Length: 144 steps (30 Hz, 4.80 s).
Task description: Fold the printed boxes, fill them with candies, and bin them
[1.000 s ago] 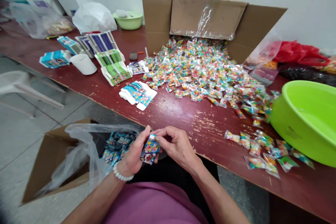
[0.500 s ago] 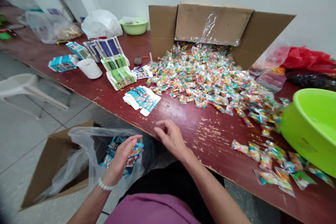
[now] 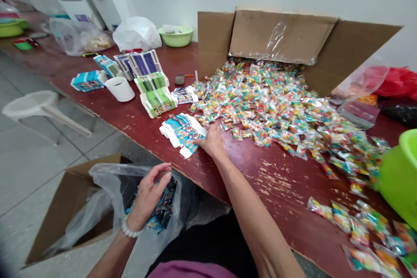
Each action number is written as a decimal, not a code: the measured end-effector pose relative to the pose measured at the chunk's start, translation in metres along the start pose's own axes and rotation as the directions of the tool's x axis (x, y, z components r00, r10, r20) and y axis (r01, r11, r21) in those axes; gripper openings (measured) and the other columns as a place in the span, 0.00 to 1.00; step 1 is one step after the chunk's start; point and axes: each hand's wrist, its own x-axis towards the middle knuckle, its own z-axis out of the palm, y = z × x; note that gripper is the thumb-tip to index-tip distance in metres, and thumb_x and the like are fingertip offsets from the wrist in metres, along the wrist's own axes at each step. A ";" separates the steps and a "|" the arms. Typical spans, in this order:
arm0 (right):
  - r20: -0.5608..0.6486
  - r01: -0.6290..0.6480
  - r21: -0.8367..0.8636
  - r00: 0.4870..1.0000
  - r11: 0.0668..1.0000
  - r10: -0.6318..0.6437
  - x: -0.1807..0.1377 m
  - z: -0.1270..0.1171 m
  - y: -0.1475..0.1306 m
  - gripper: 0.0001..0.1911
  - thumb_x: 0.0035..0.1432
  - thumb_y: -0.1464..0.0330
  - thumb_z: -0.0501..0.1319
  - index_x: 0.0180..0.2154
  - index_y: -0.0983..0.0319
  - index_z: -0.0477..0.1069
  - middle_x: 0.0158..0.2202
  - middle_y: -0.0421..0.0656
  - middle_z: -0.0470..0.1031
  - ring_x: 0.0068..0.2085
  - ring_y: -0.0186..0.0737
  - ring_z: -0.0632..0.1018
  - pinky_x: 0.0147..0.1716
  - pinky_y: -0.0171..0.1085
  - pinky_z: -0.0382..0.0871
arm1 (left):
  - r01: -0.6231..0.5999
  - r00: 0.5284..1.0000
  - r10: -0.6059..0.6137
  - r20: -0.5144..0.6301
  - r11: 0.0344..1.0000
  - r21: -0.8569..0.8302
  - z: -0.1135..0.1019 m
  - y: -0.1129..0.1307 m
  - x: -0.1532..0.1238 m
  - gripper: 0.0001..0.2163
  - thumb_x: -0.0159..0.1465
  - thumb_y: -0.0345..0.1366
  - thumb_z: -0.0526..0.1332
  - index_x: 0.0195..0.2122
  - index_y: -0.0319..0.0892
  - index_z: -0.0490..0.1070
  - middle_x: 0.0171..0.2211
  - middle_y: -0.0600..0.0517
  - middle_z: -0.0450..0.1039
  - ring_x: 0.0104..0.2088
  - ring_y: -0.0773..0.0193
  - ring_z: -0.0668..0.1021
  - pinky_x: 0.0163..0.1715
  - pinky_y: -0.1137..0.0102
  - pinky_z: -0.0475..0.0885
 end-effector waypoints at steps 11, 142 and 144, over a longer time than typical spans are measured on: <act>0.290 -0.058 0.672 0.938 0.738 -0.191 -0.098 -0.073 -0.003 0.15 0.53 0.60 0.67 0.37 0.59 0.67 0.33 0.39 0.76 0.33 0.37 0.77 0.34 0.36 0.71 | 0.375 0.849 -0.050 0.527 0.759 -0.532 0.017 0.047 -0.016 0.19 0.59 0.46 0.66 0.48 0.41 0.74 0.44 0.45 0.78 0.43 0.56 0.78 0.44 0.67 0.69; 0.180 -0.160 0.632 0.982 0.758 0.057 -0.168 -0.101 0.014 0.17 0.52 0.55 0.69 0.36 0.61 0.75 0.30 0.41 0.77 0.29 0.36 0.76 0.28 0.34 0.72 | 0.511 0.859 -0.326 0.394 0.574 -0.640 0.037 0.042 -0.025 0.22 0.48 0.31 0.75 0.41 0.43 0.67 0.35 0.54 0.75 0.33 0.61 0.80 0.28 0.66 0.80; 0.132 -0.093 0.599 0.991 0.796 0.016 -0.169 -0.100 0.015 0.15 0.54 0.56 0.68 0.36 0.61 0.76 0.32 0.43 0.78 0.32 0.39 0.77 0.32 0.36 0.74 | 0.563 0.821 -0.280 0.497 0.543 -0.623 0.040 0.045 -0.033 0.25 0.48 0.28 0.75 0.46 0.43 0.69 0.40 0.51 0.76 0.37 0.60 0.80 0.33 0.65 0.80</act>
